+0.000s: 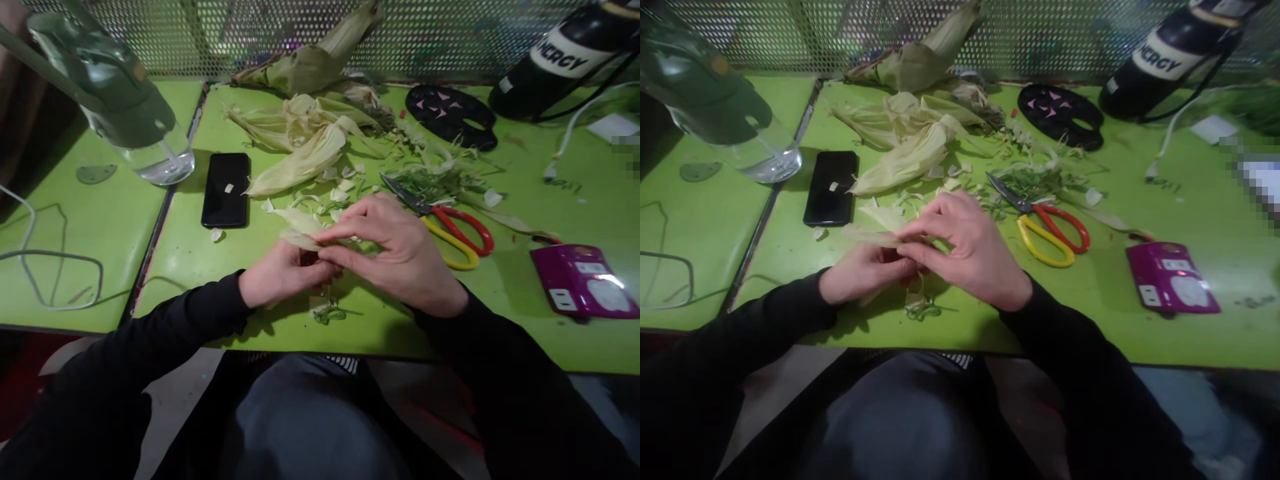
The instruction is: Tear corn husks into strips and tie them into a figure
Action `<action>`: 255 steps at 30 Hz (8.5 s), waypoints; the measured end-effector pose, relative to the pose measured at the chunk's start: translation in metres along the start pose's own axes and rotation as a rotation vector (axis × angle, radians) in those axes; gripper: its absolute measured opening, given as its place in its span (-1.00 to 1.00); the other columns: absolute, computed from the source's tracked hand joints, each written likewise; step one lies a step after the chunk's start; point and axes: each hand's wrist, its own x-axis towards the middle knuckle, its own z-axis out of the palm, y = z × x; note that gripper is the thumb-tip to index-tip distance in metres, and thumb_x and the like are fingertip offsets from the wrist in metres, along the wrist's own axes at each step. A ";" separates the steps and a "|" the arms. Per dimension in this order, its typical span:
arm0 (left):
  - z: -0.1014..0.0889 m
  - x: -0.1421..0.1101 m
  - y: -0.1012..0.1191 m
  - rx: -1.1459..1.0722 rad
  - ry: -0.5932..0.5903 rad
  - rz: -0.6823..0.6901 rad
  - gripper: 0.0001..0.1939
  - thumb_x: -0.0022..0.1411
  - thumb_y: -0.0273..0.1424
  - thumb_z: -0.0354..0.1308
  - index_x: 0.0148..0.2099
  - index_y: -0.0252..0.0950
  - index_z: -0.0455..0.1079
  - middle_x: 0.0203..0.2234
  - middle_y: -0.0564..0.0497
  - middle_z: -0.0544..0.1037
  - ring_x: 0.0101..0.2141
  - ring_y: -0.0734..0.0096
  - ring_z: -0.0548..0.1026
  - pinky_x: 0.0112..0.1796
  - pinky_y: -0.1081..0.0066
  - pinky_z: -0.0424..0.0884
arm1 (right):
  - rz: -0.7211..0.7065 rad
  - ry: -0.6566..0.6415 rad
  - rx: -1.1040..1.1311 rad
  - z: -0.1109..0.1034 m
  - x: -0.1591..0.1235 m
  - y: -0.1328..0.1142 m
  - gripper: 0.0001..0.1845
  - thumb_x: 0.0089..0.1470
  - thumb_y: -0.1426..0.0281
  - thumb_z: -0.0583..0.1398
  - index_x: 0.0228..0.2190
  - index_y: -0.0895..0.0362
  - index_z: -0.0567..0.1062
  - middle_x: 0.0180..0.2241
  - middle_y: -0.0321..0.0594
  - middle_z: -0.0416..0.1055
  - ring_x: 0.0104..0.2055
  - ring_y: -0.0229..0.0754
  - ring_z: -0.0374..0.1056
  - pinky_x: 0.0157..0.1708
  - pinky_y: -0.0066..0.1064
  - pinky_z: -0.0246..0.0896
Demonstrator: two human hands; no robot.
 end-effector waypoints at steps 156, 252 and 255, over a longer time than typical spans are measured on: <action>0.008 -0.009 0.009 0.032 0.162 0.075 -0.83 0.13 -0.32 0.22 -0.37 -0.32 0.36 -0.60 0.15 0.23 -0.51 0.55 0.20 -0.44 0.49 0.26 | 0.578 0.113 0.547 0.016 -0.011 -0.005 -0.70 0.25 0.06 0.14 -0.32 0.01 0.45 -0.65 -0.42 0.17 -0.65 -0.32 0.11 -0.62 -0.40 0.07; -0.001 0.001 -0.001 -0.253 0.195 0.058 -0.80 0.14 -0.33 0.28 -0.35 -0.41 0.50 -0.52 0.01 0.54 -0.47 0.53 0.44 -0.39 0.49 0.39 | 0.597 0.141 0.681 0.022 -0.006 -0.006 -0.82 0.20 0.20 0.23 -0.32 0.04 0.40 -0.60 -0.41 0.27 -0.65 -0.36 0.10 -0.66 -0.43 -0.02; 0.000 0.002 -0.002 -0.306 0.186 0.080 -0.82 0.10 -0.34 0.32 -0.36 -0.39 0.51 -0.51 0.03 0.55 -0.47 0.55 0.46 -0.36 0.49 0.41 | 0.565 0.175 0.689 0.023 -0.009 -0.005 -0.80 0.22 0.17 0.22 -0.31 0.02 0.39 -0.64 -0.42 0.23 -0.66 -0.34 0.10 -0.65 -0.42 -0.01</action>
